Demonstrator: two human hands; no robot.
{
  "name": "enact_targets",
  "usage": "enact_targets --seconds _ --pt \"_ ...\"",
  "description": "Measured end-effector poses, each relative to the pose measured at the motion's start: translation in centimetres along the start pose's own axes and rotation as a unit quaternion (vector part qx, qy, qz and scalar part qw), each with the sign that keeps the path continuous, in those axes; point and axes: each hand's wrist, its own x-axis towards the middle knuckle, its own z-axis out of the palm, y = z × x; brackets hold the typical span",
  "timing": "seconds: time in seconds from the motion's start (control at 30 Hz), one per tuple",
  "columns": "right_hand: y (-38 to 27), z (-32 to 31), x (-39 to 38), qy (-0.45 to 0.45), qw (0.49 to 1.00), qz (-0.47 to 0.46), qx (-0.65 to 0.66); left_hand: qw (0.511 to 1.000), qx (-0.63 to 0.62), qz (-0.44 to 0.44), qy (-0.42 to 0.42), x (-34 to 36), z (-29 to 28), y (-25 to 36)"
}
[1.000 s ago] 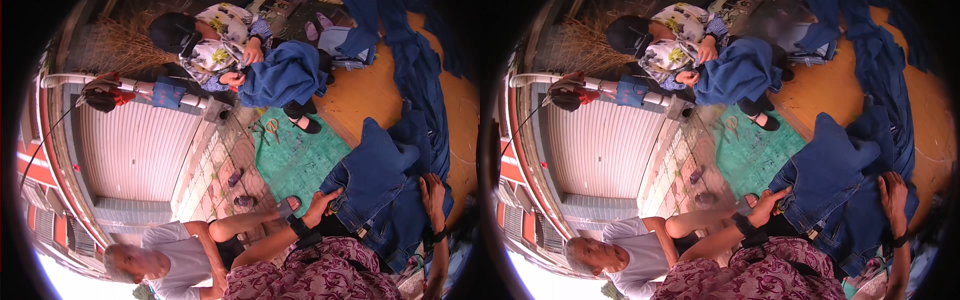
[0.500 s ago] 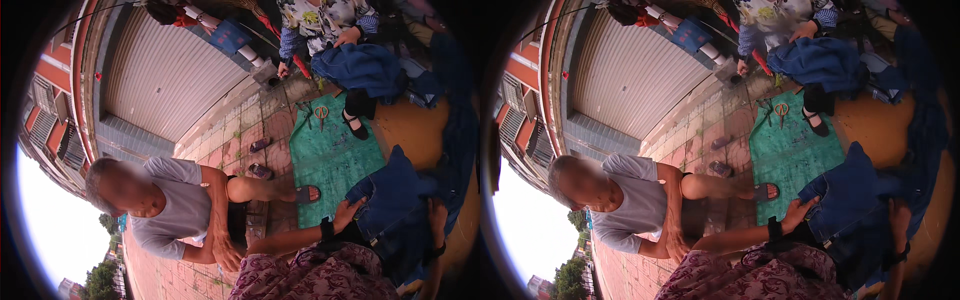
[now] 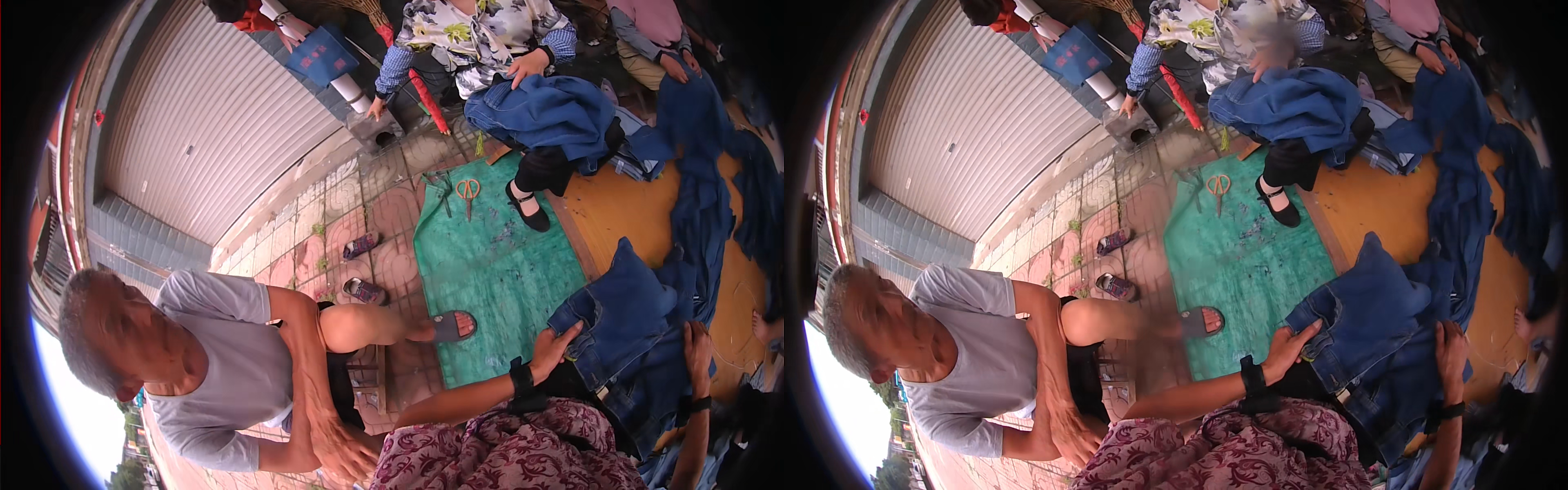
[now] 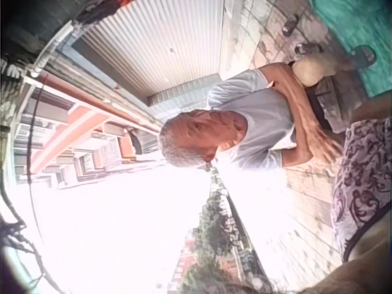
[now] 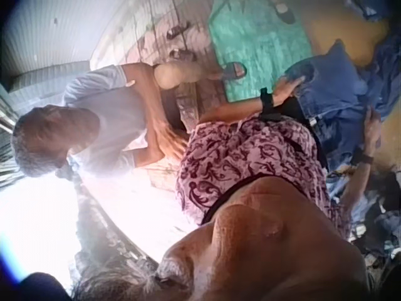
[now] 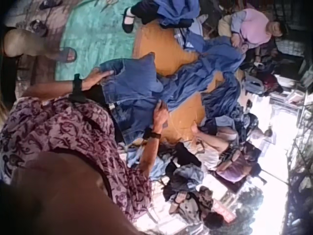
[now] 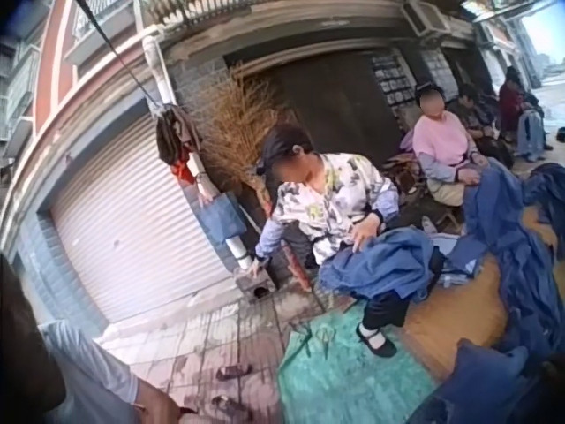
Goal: The person trims loose threads from denim pants using shears, moves a cushion, and then trims threads from the waistband and pockets of another pair of jeans.
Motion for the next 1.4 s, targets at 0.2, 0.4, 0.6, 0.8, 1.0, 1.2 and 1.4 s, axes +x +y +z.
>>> enact_targets --seconds 0.2,0.4,0.6,0.8,1.0,1.2,1.4 --pt "1.0 0.2 -0.8 0.013 1.000 0.016 0.003 0.999 -0.034 0.009 -0.020 -1.0 -0.2 1.0" --pt "0.7 -0.9 -1.4 0.029 0.999 0.005 -0.017 0.998 -0.055 0.009 -0.034 -1.0 0.0 0.7" --pt "0.7 -1.8 -2.3 0.023 0.998 0.040 -0.039 0.996 -0.072 0.000 -0.047 -1.1 -0.1 1.0" --pt "0.9 -2.4 -3.3 0.025 0.998 0.037 -0.041 0.993 -0.060 -0.071 -0.071 0.4 -1.9 -1.2" --pt "2.0 -3.2 -5.3 0.042 0.995 0.076 -0.052 0.962 -0.190 -0.122 -0.151 1.3 -8.3 -0.9" --pt "2.4 -3.7 -6.1 0.023 0.991 0.121 -0.060 0.950 -0.202 -0.033 0.237 1.3 -18.7 -4.9" --pt "2.4 -2.8 -5.2 0.029 0.992 0.104 -0.059 0.833 -0.139 0.243 0.477 -0.4 -27.9 -11.3"
